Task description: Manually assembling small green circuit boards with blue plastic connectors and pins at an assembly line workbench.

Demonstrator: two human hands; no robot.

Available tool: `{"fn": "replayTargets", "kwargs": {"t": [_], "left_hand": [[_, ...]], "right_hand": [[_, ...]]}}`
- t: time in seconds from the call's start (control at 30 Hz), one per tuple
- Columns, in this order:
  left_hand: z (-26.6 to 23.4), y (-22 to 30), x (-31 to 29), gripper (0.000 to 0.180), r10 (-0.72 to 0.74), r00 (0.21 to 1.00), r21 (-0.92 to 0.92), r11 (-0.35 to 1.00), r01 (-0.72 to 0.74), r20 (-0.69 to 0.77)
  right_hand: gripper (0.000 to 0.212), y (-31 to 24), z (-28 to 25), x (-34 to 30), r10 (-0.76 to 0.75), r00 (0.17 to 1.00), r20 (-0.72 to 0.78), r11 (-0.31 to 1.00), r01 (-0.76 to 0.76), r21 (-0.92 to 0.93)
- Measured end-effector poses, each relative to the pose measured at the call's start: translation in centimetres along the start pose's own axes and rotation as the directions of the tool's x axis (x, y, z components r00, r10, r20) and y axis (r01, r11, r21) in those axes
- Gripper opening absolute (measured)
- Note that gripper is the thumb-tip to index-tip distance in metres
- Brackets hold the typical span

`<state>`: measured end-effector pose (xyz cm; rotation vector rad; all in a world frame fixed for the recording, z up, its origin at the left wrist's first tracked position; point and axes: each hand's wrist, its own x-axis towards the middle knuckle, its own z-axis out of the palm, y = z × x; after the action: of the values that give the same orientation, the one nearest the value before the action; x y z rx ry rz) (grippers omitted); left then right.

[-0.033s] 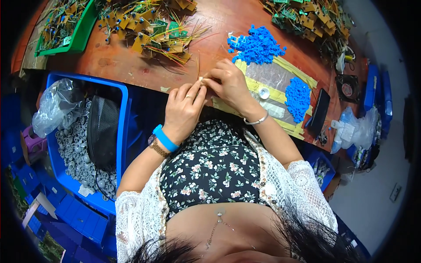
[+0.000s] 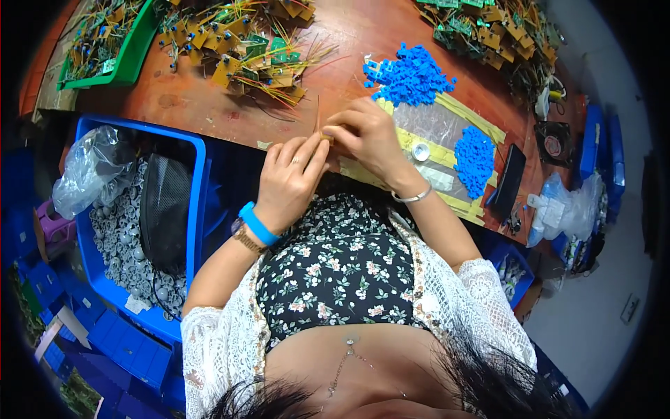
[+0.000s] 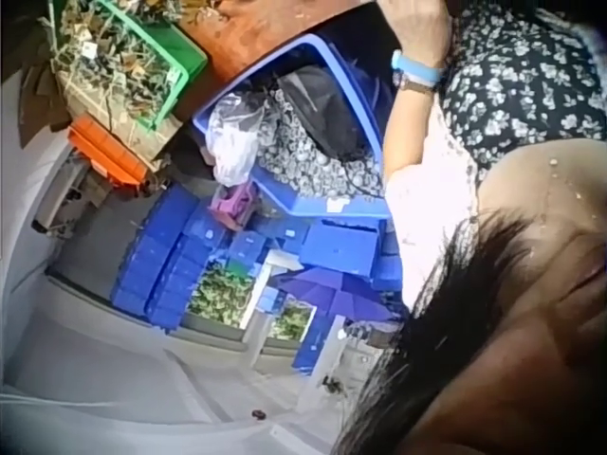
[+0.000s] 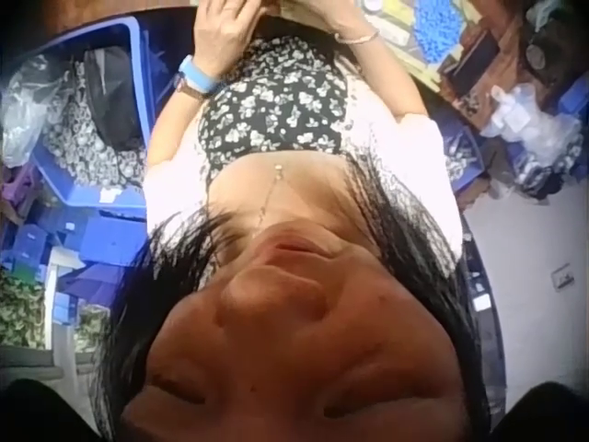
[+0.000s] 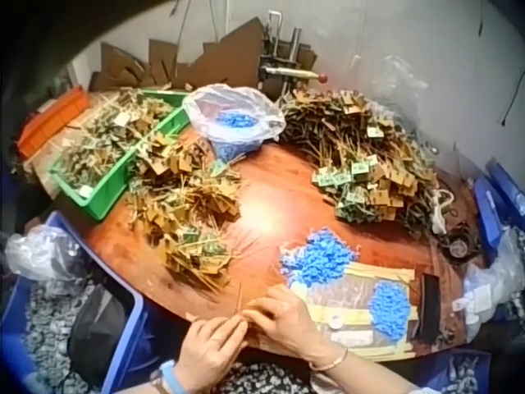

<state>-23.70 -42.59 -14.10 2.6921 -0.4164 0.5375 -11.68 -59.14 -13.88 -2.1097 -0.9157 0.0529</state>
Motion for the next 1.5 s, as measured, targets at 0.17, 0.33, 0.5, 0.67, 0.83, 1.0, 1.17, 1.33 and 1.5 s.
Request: {"fn": "replayTargets", "kwargs": {"t": [0.17,0.33,0.5,0.67,0.83,1.0,1.17,1.33,1.5], "left_hand": [[-9.0,-8.2,1.5,0.038,0.279,0.942,0.405,0.895,-0.186,-0.184],[-12.1,-22.3,2.9,0.038,-0.213,0.795,0.475,0.704,0.528,-0.568],[-4.9,-15.2,3.7,0.033,-0.524,0.797,-0.219,0.851,0.477,-0.3],[-1.9,-10.9,5.3,0.037,-0.576,0.761,-0.315,0.812,0.491,-0.298],[-1.6,-7.7,5.0,0.039,-0.38,0.806,-0.274,0.92,0.28,-0.454],[-1.1,-5.5,4.5,0.028,-0.314,0.777,-0.29,0.941,0.176,-0.546],[0.8,-2.6,2.5,0.024,-0.026,0.953,-0.134,0.991,-0.016,-0.302],[2.2,-1.0,0.8,0.022,-0.106,0.986,-0.13,0.987,0.09,-0.125],[1.9,-0.8,0.4,0.035,-0.09,0.993,-0.091,0.992,0.084,-0.072]], "right_hand": [[0.019,2.2,-2.9,-0.5,-0.01,0.979,-0.206,0.975,-0.037,-0.221],[0.013,3.3,-1.8,-0.7,-0.109,0.98,-0.167,0.949,0.053,-0.31],[0.011,2.7,-1.3,-0.5,-0.057,0.978,-0.199,0.955,-0.005,-0.297],[0.013,3.3,-0.8,0.2,-0.096,0.984,-0.148,0.969,0.058,-0.24],[0.017,3.5,-0.9,0.0,-0.093,0.978,-0.187,0.979,0.056,-0.194],[0.018,3.0,-1.3,-0.5,-0.057,0.981,-0.187,0.971,0.011,-0.239],[0.011,3.0,-1.2,-0.4,-0.057,0.98,-0.192,0.94,-0.012,-0.34],[0.008,2.5,-1.3,0.3,-0.066,0.987,-0.146,0.952,0.019,-0.305],[0.008,2.9,-1.6,0.1,-0.009,0.973,-0.231,0.967,-0.051,-0.251]]}}
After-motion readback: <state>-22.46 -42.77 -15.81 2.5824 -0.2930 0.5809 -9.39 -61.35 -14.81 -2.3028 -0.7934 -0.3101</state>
